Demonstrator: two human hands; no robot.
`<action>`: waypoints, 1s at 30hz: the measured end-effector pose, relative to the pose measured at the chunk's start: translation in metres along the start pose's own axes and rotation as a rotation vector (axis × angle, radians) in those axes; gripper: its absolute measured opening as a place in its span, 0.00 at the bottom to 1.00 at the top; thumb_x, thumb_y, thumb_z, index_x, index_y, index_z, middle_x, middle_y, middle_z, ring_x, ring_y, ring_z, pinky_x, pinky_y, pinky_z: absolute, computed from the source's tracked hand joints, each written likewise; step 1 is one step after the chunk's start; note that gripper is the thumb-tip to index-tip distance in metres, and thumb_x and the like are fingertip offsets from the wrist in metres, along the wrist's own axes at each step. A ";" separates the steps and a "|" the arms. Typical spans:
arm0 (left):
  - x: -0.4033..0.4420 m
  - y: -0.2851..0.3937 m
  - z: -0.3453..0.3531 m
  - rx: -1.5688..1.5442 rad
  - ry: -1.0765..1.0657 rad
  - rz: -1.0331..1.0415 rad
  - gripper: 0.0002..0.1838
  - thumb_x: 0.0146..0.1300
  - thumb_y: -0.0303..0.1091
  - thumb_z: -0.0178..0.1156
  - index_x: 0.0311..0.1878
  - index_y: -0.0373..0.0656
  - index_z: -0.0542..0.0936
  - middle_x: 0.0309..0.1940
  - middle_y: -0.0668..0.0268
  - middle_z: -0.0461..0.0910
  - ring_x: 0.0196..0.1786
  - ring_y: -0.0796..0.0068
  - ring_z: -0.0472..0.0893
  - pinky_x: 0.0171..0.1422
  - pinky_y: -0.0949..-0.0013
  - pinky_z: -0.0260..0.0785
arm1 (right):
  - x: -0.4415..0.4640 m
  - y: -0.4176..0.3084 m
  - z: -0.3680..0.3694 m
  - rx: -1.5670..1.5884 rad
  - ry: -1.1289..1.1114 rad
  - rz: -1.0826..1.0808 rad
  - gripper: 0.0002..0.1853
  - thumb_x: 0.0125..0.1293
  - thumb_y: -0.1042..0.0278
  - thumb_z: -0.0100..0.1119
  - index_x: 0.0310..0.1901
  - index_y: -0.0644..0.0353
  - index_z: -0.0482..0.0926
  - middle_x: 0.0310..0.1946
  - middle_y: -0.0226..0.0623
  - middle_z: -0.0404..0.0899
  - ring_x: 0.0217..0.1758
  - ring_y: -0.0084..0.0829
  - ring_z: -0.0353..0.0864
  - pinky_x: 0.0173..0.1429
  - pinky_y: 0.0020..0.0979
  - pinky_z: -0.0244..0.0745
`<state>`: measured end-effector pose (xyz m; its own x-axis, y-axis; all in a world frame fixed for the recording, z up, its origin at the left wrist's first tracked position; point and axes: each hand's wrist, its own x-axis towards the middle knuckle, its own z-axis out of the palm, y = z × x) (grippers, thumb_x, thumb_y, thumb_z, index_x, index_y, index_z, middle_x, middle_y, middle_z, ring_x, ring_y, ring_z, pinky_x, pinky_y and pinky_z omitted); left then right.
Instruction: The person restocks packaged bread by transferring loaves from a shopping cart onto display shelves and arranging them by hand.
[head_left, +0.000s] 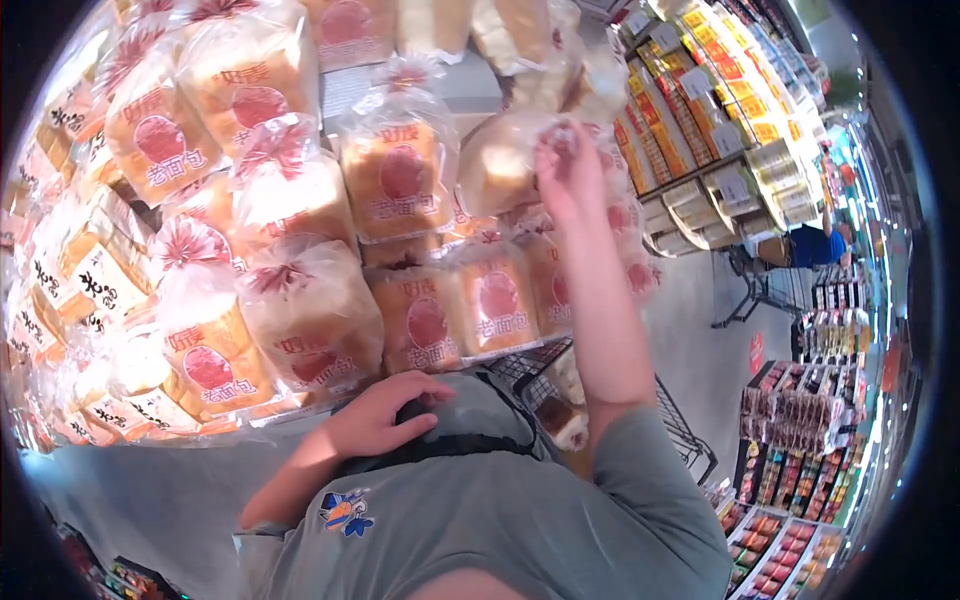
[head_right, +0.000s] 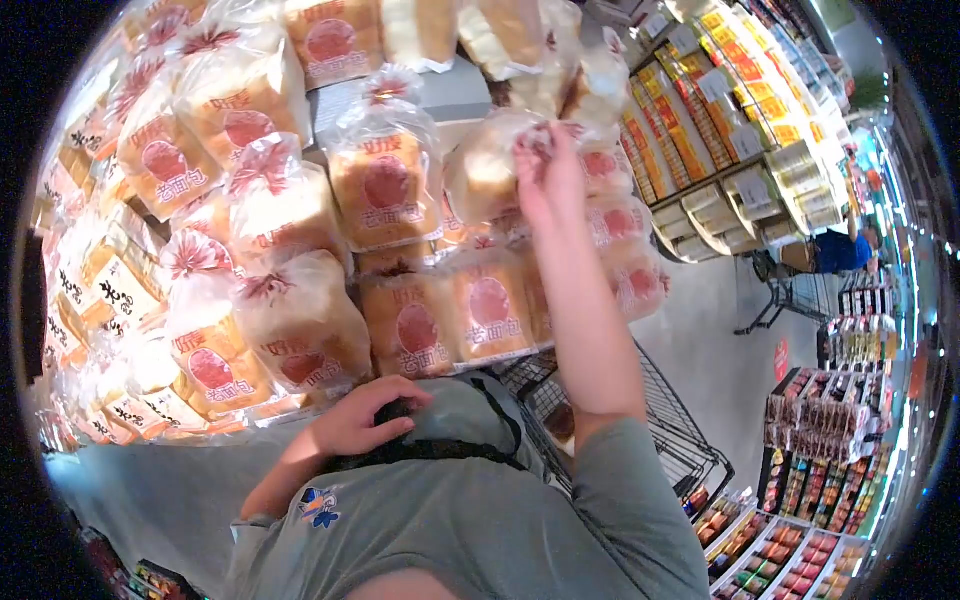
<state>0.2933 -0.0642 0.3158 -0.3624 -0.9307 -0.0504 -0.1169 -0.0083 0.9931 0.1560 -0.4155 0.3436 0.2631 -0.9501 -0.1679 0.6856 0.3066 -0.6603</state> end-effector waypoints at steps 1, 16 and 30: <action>-0.003 -0.001 -0.004 0.000 0.009 0.000 0.19 0.66 0.32 0.59 0.58 0.39 0.73 0.49 0.59 0.75 0.52 0.66 0.75 0.60 0.64 0.67 | 0.010 0.019 0.016 -0.029 0.025 -0.015 0.07 0.71 0.65 0.54 0.44 0.59 0.73 0.33 0.36 0.76 0.38 0.32 0.78 0.44 0.31 0.77; 0.009 -0.021 -0.006 -0.035 -0.010 0.057 0.20 0.68 0.35 0.57 0.61 0.41 0.73 0.54 0.56 0.76 0.55 0.61 0.77 0.63 0.60 0.67 | -0.022 0.045 -0.026 -1.204 -0.024 -0.652 0.18 0.66 0.62 0.62 0.50 0.65 0.71 0.37 0.39 0.75 0.38 0.33 0.74 0.45 0.34 0.70; 0.014 -0.020 -0.003 -0.076 -0.090 0.066 0.20 0.70 0.37 0.55 0.61 0.39 0.72 0.51 0.57 0.77 0.53 0.64 0.76 0.62 0.61 0.67 | -0.037 0.048 -0.018 -1.367 -0.068 -0.817 0.07 0.64 0.68 0.60 0.35 0.62 0.75 0.29 0.42 0.74 0.36 0.41 0.75 0.44 0.40 0.66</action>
<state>0.2937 -0.0782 0.2954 -0.4490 -0.8935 0.0091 -0.0208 0.0206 0.9996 0.1667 -0.3664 0.3054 0.2007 -0.8096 0.5516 -0.4369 -0.5779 -0.6892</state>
